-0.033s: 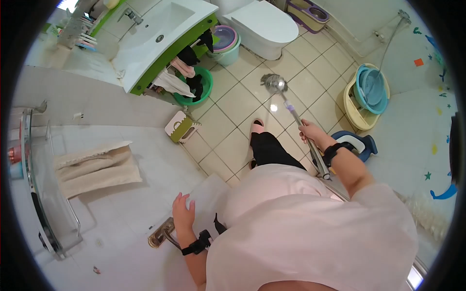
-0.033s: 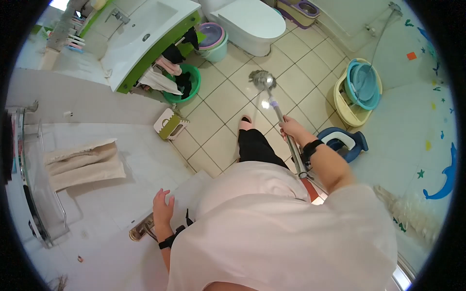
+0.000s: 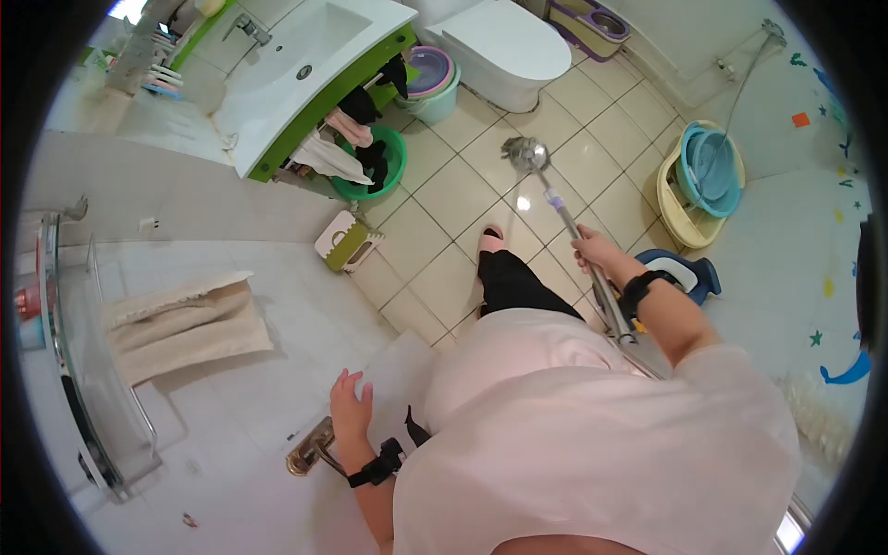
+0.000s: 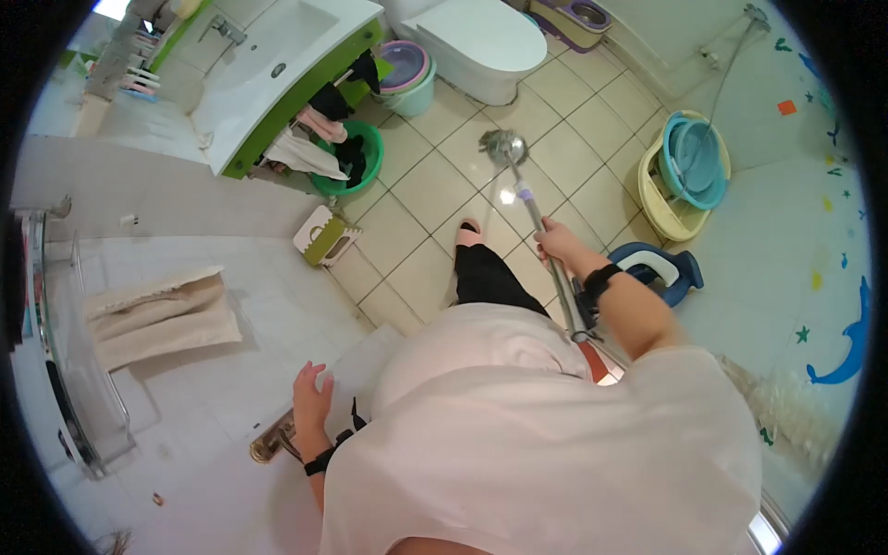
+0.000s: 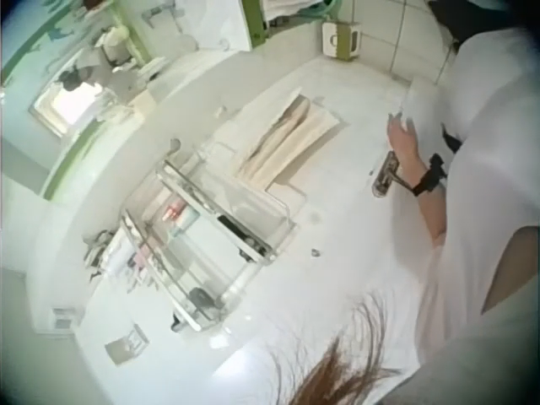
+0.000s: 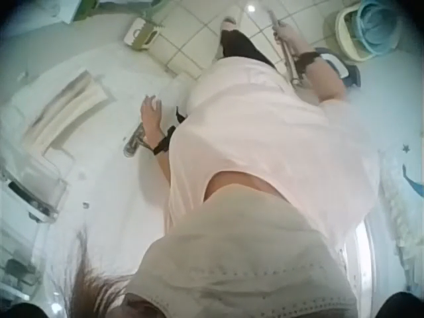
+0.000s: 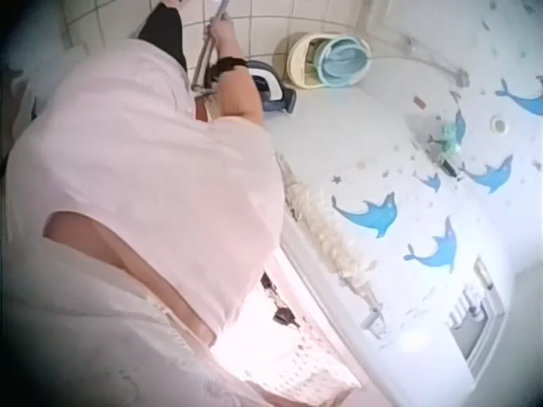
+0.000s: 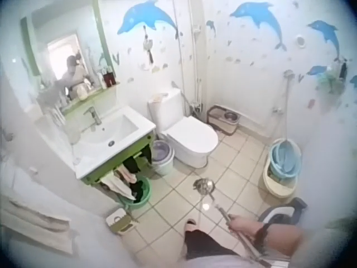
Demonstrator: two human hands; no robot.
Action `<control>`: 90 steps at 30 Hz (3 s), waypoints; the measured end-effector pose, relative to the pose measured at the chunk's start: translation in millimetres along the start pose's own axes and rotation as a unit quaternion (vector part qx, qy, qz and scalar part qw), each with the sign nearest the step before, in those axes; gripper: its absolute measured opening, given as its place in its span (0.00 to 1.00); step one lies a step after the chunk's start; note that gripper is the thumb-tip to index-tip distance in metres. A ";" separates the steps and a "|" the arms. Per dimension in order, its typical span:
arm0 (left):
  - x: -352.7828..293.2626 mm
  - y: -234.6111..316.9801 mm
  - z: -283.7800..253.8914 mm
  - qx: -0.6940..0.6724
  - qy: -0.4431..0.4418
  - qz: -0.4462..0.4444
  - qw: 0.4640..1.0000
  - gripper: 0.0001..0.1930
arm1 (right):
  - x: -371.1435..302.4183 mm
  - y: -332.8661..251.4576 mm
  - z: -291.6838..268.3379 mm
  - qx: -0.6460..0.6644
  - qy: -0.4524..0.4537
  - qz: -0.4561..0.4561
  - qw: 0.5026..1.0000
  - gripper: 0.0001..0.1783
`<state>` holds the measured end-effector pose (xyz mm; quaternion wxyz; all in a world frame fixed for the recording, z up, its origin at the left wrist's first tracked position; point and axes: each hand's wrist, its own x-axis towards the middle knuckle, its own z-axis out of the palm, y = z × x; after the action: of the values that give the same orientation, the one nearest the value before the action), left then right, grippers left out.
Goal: The person is mopping the bathroom and hallway floors using a spray mop.
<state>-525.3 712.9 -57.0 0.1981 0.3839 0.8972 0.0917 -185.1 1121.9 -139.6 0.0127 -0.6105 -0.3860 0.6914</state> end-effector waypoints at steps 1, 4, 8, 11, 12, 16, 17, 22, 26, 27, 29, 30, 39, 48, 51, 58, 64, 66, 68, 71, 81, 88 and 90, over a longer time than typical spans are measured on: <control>7.2 -1.8 0.2 0.003 -0.005 0.001 1.000 0.14 | -9.0 -17.4 1.5 -0.060 0.011 -0.021 0.998 0.28; 27.4 -22.3 6.3 -0.084 -0.027 -0.034 0.996 0.15 | -34.6 -57.7 -13.5 -0.105 -0.035 0.020 0.994 0.35; 39.3 -66.0 42.4 -0.283 -0.090 -0.168 0.940 0.15 | -45.1 -109.6 -11.7 -0.208 -0.124 0.071 0.968 0.37; 62.6 -67.1 42.9 -0.124 -0.196 -0.142 0.962 0.16 | -13.4 -126.1 10.2 -0.249 -0.169 0.071 0.951 0.34; 70.6 -50.2 37.1 -0.161 -0.228 -0.212 0.937 0.17 | 12.2 -121.1 15.9 -0.188 -0.217 0.095 0.953 0.34; 57.5 -113.2 63.8 -0.418 -0.191 -0.272 0.845 0.18 | 65.3 -121.6 83.2 -0.205 -0.241 0.068 0.946 0.33; 72.9 -114.3 57.8 -0.412 -0.201 -0.268 0.847 0.18 | 67.0 -121.4 84.5 -0.195 -0.236 0.073 0.949 0.33; 195.3 -19.4 -23.3 -0.190 -0.246 -0.203 0.928 0.17 | 57.1 -132.1 54.8 -0.086 -0.174 0.081 0.978 0.32; 275.2 -66.2 -33.8 0.006 -0.234 -0.049 0.971 0.16 | 56.4 -116.3 31.6 0.032 -0.083 0.094 0.992 0.32; 299.5 -65.2 -33.5 -0.098 -0.217 -0.071 0.969 0.16 | 57.4 -112.9 25.8 0.043 -0.077 0.092 0.992 0.32; 340.2 -46.2 -37.7 -0.198 -0.204 -0.085 0.955 0.15 | 59.6 -112.7 18.1 0.131 -0.025 0.054 0.990 0.33; 358.0 -24.2 -44.5 -0.193 -0.206 -0.053 0.958 0.15 | 64.1 -112.6 17.0 0.141 -0.016 0.055 0.988 0.33; 458.7 18.7 -79.3 -0.070 -0.317 0.077 0.943 0.15 | 102.6 -129.3 55.9 0.326 0.160 -0.016 0.931 0.27; 556.3 8.8 -33.6 0.155 -0.465 0.199 0.849 0.16 | -60.1 -47.4 184.1 0.588 0.140 -0.003 0.797 0.25; 576.8 65.7 -5.8 0.158 -0.495 0.297 0.801 0.17 | -104.1 -14.0 236.0 0.647 0.129 0.039 0.750 0.26; 590.4 186.0 20.8 -0.032 -0.487 0.360 0.795 0.14 | -172.1 65.3 338.2 0.557 0.143 0.096 0.812 0.36; 605.3 177.8 31.6 0.055 -0.445 0.378 0.810 0.15 | -162.1 61.1 260.9 0.448 0.093 0.152 0.876 0.43; 616.7 157.1 33.1 0.176 -0.424 0.399 0.794 0.16 | -145.8 42.3 216.6 0.442 0.070 0.143 0.883 0.43; 630.4 126.5 40.8 0.172 -0.427 0.366 0.809 0.16 | -122.9 26.9 173.3 0.428 0.048 0.135 0.892 0.43; 602.7 126.0 30.7 0.114 -0.423 0.301 0.847 0.16 | -74.4 18.7 114.1 0.385 0.013 0.095 0.918 0.43; 451.4 179.9 30.4 0.042 -0.423 0.155 0.892 0.14 | 72.5 -78.9 -62.4 0.406 0.062 -0.144 0.900 0.18; 438.5 223.3 63.5 0.095 -0.395 0.209 0.889 0.16 | -77.6 -15.3 -73.1 0.461 0.064 -0.109 0.878 0.35; 454.2 238.2 84.8 0.066 -0.386 0.231 0.891 0.16 | -103.9 24.0 -63.1 0.507 0.090 -0.099 0.852 0.36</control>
<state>-618.4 1207.4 -187.7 0.4762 0.5976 0.6401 -0.0802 -93.9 1086.9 -63.4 0.4232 -0.5374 -0.0373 0.7285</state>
